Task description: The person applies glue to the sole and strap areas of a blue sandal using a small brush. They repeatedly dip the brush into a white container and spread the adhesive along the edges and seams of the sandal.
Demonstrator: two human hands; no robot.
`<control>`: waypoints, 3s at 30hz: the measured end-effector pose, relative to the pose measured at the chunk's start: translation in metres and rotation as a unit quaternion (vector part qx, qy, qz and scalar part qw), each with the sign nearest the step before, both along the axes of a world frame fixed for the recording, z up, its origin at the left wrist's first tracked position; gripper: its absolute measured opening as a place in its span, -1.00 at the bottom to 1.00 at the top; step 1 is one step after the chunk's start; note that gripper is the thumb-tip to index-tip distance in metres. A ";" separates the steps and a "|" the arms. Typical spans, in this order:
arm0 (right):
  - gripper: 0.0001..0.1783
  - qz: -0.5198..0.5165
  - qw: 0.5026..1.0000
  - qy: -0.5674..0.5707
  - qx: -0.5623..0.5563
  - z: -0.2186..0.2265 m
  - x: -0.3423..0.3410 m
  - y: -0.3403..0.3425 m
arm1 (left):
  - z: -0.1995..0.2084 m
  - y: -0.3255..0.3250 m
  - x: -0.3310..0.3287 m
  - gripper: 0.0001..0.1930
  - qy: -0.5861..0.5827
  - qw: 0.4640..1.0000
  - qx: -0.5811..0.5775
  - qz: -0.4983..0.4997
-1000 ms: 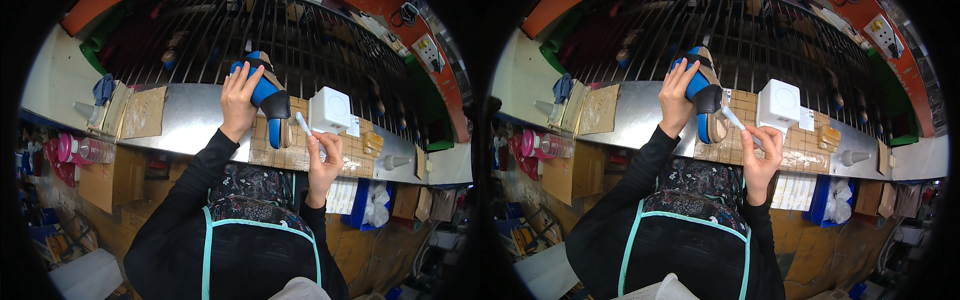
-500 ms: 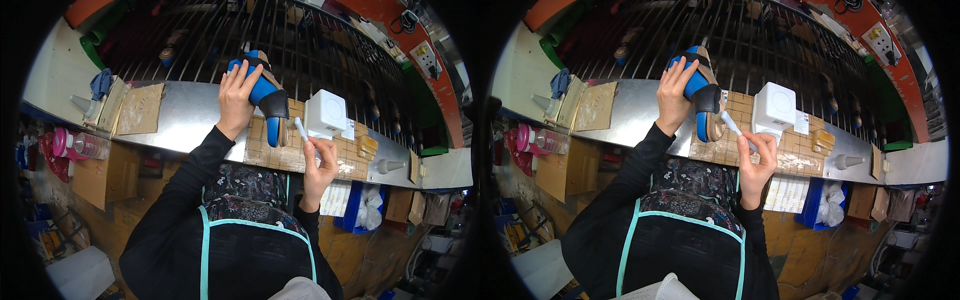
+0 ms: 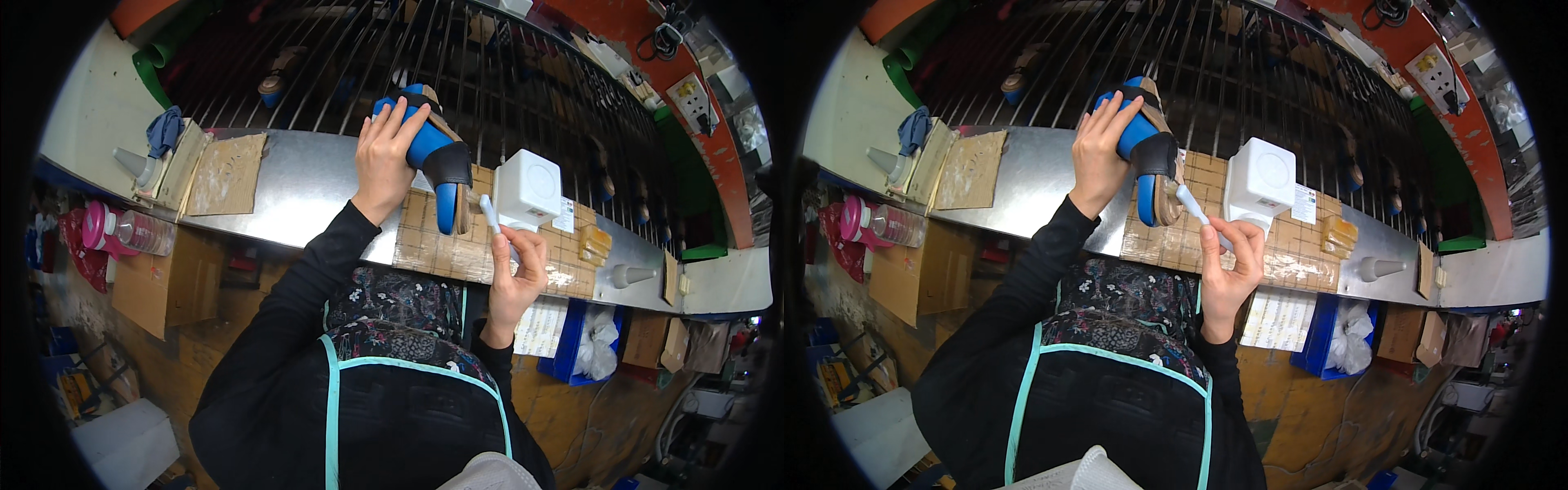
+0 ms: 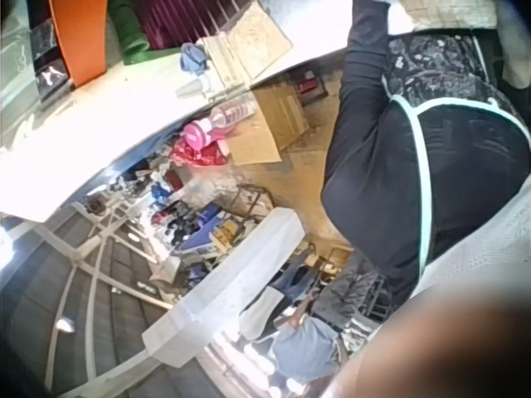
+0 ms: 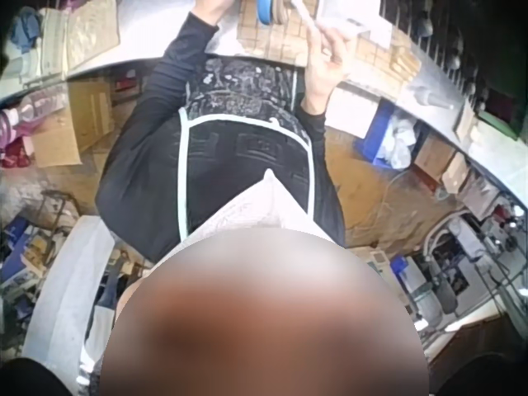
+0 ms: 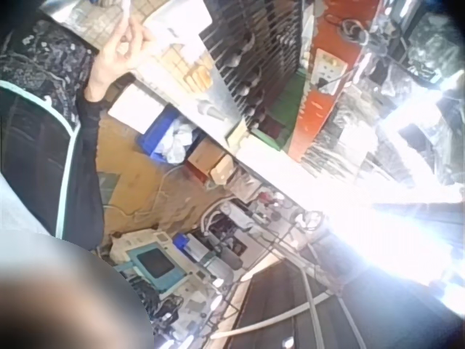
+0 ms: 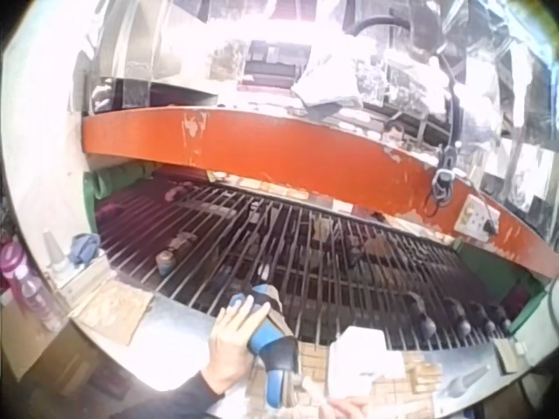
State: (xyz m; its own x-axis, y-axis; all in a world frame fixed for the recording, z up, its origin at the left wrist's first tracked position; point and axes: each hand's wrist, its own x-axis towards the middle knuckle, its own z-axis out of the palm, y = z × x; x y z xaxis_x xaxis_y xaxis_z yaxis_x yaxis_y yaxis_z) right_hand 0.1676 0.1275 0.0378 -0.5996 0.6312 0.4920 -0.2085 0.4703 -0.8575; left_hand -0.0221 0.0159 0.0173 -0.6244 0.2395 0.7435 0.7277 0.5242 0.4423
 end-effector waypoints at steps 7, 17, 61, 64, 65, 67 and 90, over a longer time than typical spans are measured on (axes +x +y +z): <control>-0.85 -0.018 0.999 0.018 0.040 0.002 -0.002 0.001 | 0.003 0.004 0.000 -0.37 -0.037 0.999 -0.030 -0.004; -0.82 -0.036 0.991 0.050 0.118 0.014 -0.007 0.004 | 0.012 0.005 0.006 -0.44 -0.117 0.990 -0.043 -0.064; -0.84 0.101 0.992 0.013 0.076 0.000 -0.016 0.029 | -0.004 -0.015 0.025 -0.26 -0.682 0.549 -0.110 -0.470; -0.84 0.111 0.991 0.009 0.068 -0.005 -0.014 0.031 | -0.009 -0.018 0.030 -0.30 -0.734 0.486 -0.063 -0.470; -0.84 0.113 0.991 0.008 0.068 -0.007 -0.014 0.032 | -0.010 -0.018 0.032 -0.31 -0.744 0.476 -0.065 -0.465; -0.84 0.118 0.991 0.005 0.066 -0.009 -0.013 0.033 | -0.014 -0.018 0.033 -0.32 -0.759 0.438 -0.052 -0.480; -0.84 0.222 0.968 -0.022 0.116 -0.001 -0.036 0.077 | -0.011 -0.018 0.041 -0.37 -0.749 0.399 -0.117 -0.516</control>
State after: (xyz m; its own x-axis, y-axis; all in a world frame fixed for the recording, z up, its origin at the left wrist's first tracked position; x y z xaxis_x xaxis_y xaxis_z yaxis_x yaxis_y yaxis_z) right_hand 0.1318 0.2040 0.0371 -0.8096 0.1828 0.5578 -0.4004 0.5231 -0.7524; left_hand 0.0193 -0.0021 0.0066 0.1939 0.8973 -0.3966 -0.3786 0.4414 0.8135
